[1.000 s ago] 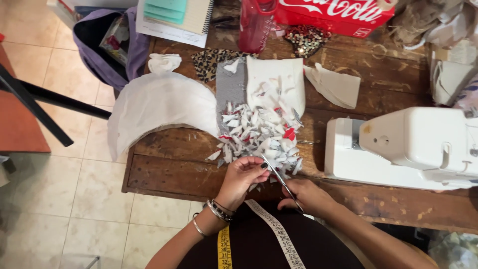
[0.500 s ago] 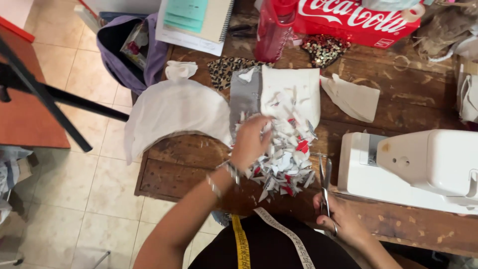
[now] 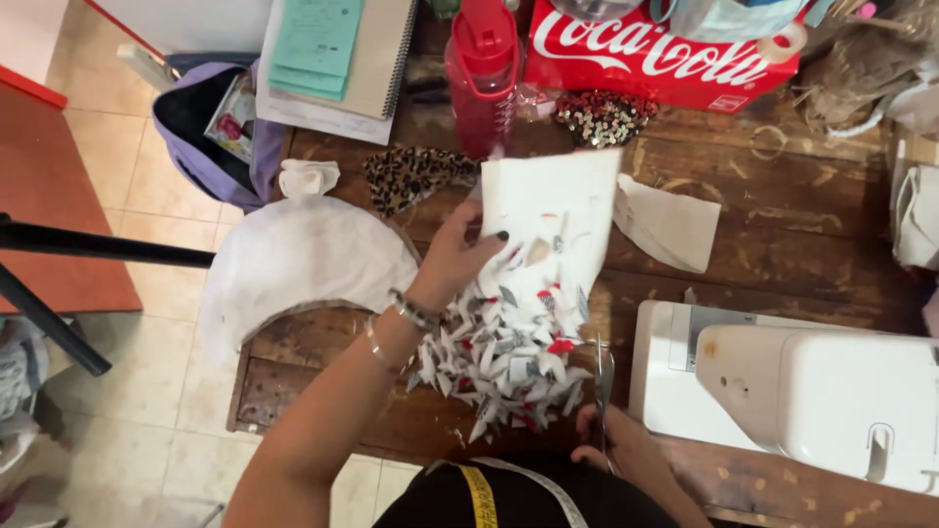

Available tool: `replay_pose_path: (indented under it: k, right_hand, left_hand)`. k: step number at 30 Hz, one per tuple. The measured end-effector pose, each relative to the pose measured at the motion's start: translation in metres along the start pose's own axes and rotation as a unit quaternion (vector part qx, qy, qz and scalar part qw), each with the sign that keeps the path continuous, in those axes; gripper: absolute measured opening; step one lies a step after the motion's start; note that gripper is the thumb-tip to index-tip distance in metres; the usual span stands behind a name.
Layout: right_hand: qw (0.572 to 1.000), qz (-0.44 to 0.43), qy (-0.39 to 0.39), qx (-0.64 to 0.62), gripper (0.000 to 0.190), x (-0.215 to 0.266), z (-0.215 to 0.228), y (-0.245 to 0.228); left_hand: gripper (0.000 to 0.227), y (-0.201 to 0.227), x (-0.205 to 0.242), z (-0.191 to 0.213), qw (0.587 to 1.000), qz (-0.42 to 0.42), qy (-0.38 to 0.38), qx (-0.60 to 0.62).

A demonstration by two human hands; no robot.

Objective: Stuffing a white fabric casing with fabric scraps and trimming with scissors

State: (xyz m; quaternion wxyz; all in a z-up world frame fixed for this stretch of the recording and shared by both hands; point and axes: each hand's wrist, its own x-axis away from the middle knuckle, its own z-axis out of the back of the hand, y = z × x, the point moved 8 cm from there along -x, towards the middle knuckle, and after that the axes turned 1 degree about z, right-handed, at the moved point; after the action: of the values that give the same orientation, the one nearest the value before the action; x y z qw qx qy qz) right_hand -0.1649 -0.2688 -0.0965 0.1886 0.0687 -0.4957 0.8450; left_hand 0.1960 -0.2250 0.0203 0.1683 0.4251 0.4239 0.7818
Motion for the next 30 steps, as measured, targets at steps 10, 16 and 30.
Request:
replay_pose_path:
  k: [10, 16, 30]
  right_hand:
    - [0.996, -0.010, 0.082, -0.020, 0.036, -0.012, 0.026, -0.048]
    - [0.990, -0.036, 0.139, 0.014, 0.031, 0.008, 0.031, -0.071]
    - [0.919, 0.031, 0.180, -0.350, 0.053, 0.010, 0.038, -0.144]
  left_hand:
    - [0.016, 0.082, 0.119, 0.025, 0.891, -0.430, -0.012, 0.143]
    - [0.022, 0.049, 0.137, 0.035, 0.916, -0.388, 0.045, 0.094]
    - [0.019, -0.011, 0.218, 0.026, 0.811, -0.581, -0.003, 0.072]
